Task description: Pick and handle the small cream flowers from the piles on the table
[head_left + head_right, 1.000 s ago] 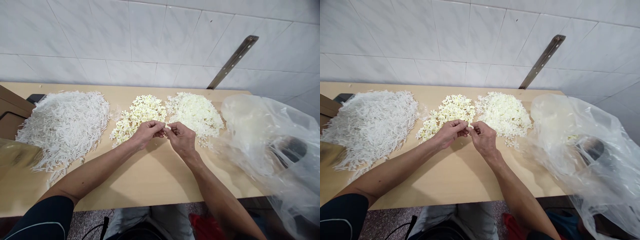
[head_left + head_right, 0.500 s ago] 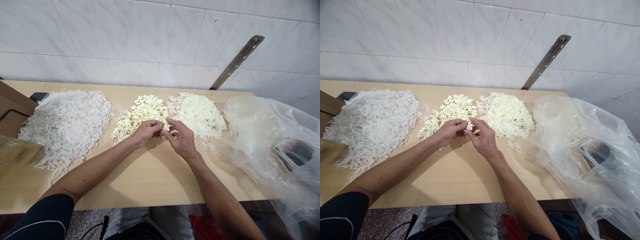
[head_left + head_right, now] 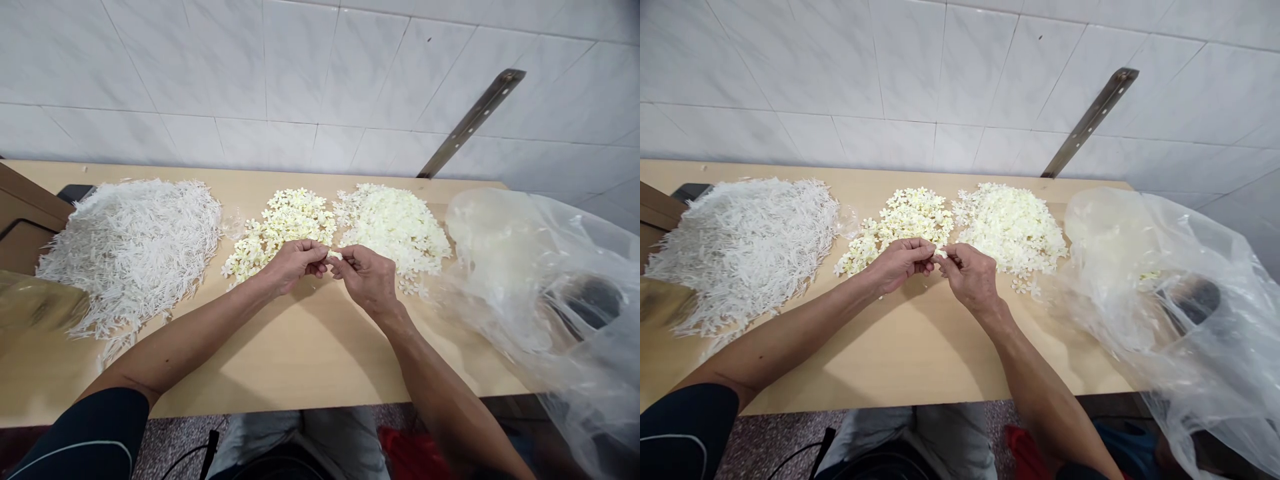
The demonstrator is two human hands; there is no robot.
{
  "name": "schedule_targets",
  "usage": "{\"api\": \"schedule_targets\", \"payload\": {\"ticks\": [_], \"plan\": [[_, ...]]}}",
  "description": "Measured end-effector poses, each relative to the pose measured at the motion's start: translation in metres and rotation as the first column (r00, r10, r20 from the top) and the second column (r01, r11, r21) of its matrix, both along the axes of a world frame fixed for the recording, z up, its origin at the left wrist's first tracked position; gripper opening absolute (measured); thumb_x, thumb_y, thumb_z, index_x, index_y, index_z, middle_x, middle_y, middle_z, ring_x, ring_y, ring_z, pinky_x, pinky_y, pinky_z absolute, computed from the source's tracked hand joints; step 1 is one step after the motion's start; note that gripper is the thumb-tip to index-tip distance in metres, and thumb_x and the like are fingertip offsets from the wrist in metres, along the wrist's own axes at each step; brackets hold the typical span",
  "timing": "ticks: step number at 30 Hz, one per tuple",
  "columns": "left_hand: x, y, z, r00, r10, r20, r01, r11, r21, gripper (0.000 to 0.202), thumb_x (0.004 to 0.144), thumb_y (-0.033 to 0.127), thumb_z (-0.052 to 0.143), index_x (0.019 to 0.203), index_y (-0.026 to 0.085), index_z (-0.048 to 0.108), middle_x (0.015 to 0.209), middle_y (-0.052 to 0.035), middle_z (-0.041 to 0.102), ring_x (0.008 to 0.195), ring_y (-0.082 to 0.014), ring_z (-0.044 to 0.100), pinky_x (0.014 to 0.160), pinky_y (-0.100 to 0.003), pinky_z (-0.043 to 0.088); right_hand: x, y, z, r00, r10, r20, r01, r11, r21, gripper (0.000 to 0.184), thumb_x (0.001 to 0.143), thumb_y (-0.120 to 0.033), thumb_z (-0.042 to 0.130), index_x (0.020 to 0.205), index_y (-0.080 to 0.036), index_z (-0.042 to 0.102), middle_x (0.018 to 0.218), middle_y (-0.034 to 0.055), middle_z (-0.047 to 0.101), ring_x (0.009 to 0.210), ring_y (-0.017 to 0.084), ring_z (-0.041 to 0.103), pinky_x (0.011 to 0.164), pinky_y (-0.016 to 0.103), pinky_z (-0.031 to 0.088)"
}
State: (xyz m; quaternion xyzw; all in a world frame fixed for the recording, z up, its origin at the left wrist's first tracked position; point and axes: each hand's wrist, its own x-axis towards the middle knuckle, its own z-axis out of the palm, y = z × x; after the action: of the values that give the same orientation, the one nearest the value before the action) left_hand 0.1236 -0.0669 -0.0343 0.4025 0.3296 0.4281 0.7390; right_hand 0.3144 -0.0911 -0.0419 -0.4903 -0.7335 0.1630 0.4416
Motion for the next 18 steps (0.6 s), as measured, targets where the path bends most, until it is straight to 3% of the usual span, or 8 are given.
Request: {"api": "schedule_targets", "payload": {"ticks": [4,10,13,18], "plan": [[0.000,-0.001,0.001,1.000,-0.008,0.028,0.007,1.000,0.026,0.034,0.082,0.041,0.086,0.084,0.013,0.068,0.080,-0.0082,0.071,0.067,-0.0125,0.064,0.065,-0.026,0.052,-0.002,0.002,-0.001,0.993,0.043,-0.108,-0.052,0.995,-0.084,0.024,0.097,-0.045,0.072,0.102,-0.022,0.077,0.083,0.0062,0.078,0.072,0.022,0.076,0.070,0.039,0.067],[-0.001,0.006,-0.004,0.991,0.125,-0.050,-0.122,0.991,0.064,0.028,0.079,0.035,0.086,0.088,0.013,0.070,0.075,-0.0042,0.069,0.065,-0.0124,0.064,0.065,-0.026,0.054,-0.009,0.004,0.004,0.943,0.066,-0.326,-0.158,0.951,-0.265,0.055,0.087,-0.052,0.080,0.132,-0.022,0.067,0.126,0.0129,0.072,0.095,0.027,0.076,0.073,0.043,0.071],[0.000,0.007,-0.005,0.976,0.192,-0.104,-0.179,0.977,0.120,0.022,0.082,0.032,0.082,0.087,0.013,0.070,0.076,-0.0039,0.068,0.067,-0.0134,0.066,0.064,-0.027,0.055,-0.012,0.003,0.007,0.910,0.009,-0.414,-0.165,0.925,-0.341,0.054,0.085,-0.056,0.081,0.123,-0.020,0.068,0.109,0.0110,0.073,0.090,0.026,0.076,0.066,0.042,0.072],[0.003,0.002,-0.004,0.953,0.233,-0.194,-0.182,0.951,0.249,0.023,0.085,0.035,0.080,0.088,0.014,0.071,0.068,-0.0028,0.067,0.062,-0.0132,0.064,0.060,-0.026,0.054,-0.010,0.005,0.010,0.909,-0.038,-0.416,-0.152,0.898,-0.413,0.046,0.080,-0.057,0.084,0.100,-0.017,0.073,0.082,0.0046,0.072,0.072,0.020,0.072,0.058,0.035,0.069]]}}
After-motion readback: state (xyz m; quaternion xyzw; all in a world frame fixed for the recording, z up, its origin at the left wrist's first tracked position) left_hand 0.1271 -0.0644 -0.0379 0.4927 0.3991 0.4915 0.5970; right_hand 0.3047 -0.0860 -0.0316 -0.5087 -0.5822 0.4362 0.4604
